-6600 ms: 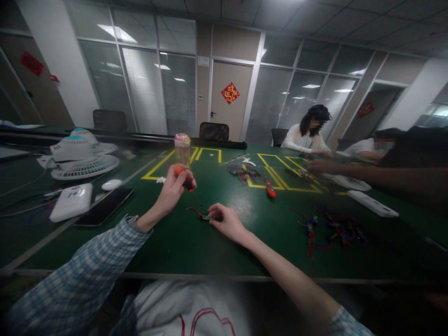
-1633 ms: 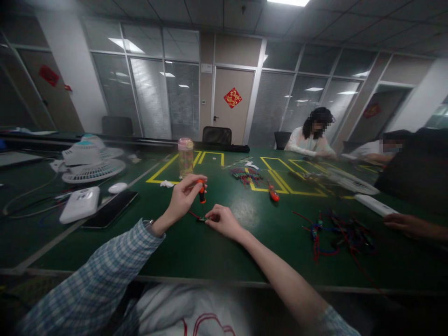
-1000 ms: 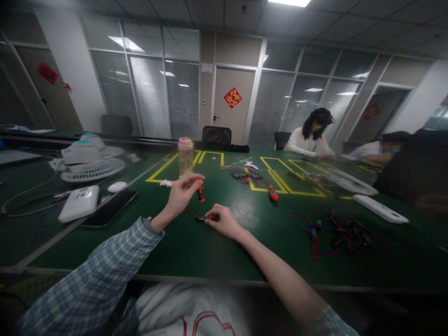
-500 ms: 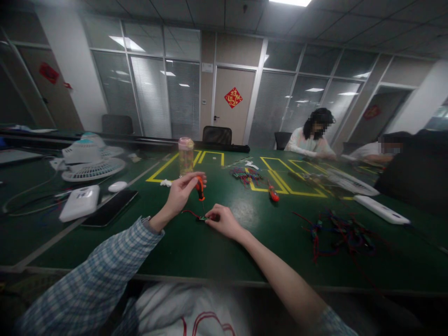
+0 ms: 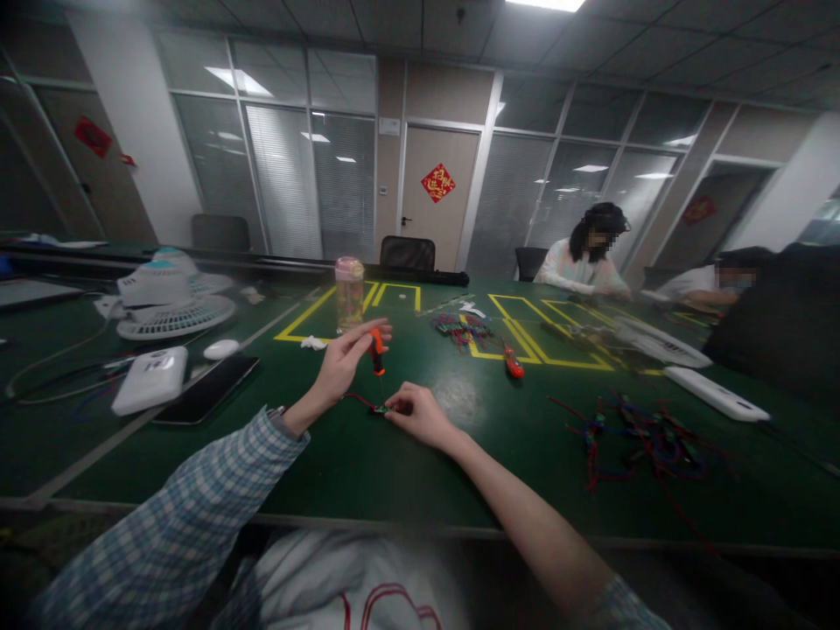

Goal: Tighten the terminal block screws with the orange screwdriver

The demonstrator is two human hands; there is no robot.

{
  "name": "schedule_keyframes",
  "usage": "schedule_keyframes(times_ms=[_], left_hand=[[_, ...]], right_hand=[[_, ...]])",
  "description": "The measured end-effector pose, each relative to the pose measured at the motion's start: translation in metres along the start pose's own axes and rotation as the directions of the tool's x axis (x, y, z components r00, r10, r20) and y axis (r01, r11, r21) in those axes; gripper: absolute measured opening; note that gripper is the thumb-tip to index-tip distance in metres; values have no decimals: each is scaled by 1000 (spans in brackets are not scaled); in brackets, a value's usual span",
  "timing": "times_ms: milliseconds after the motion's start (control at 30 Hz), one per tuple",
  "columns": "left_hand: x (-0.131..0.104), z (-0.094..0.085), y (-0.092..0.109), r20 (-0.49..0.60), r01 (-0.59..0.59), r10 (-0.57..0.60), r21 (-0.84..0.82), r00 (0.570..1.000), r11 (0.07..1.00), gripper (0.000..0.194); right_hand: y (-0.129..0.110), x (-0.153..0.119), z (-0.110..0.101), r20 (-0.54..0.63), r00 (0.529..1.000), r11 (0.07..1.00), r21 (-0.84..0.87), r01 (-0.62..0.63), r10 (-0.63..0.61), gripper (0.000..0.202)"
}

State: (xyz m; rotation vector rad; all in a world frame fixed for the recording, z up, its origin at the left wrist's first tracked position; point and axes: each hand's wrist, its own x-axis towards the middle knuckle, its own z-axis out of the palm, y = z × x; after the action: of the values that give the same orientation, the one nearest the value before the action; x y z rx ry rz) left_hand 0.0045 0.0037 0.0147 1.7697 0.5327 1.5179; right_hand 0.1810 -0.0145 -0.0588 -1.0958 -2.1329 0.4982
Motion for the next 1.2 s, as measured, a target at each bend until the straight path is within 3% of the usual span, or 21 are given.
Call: schedule_keyframes(times_ms=[133,333,633,967,1200], left_hand=[[-1,2,1,6,8,-8,11,1000,1000,32],[-2,2,2,-91,-82,102,196,991,977,13],[-1,1,-2,34,-8,9,-30,999,1000,31],[-2,2,4,-22,-69,74,155,997,985,20],[-2,1,0,28,-32,31,19,999,999,33]], right_hand=[[-1,0,0,-9,1000,1000,4,-1,1,8],[1,0,1,-15,1000,1000,13,2,-2,7],[1,0,1,-7,1000,1000,12,-3,3,7],[0,0,0,-7,1000,1000,17,-12,13,8],[-2,0,-1,-1,1000,1000,0,0,0,7]])
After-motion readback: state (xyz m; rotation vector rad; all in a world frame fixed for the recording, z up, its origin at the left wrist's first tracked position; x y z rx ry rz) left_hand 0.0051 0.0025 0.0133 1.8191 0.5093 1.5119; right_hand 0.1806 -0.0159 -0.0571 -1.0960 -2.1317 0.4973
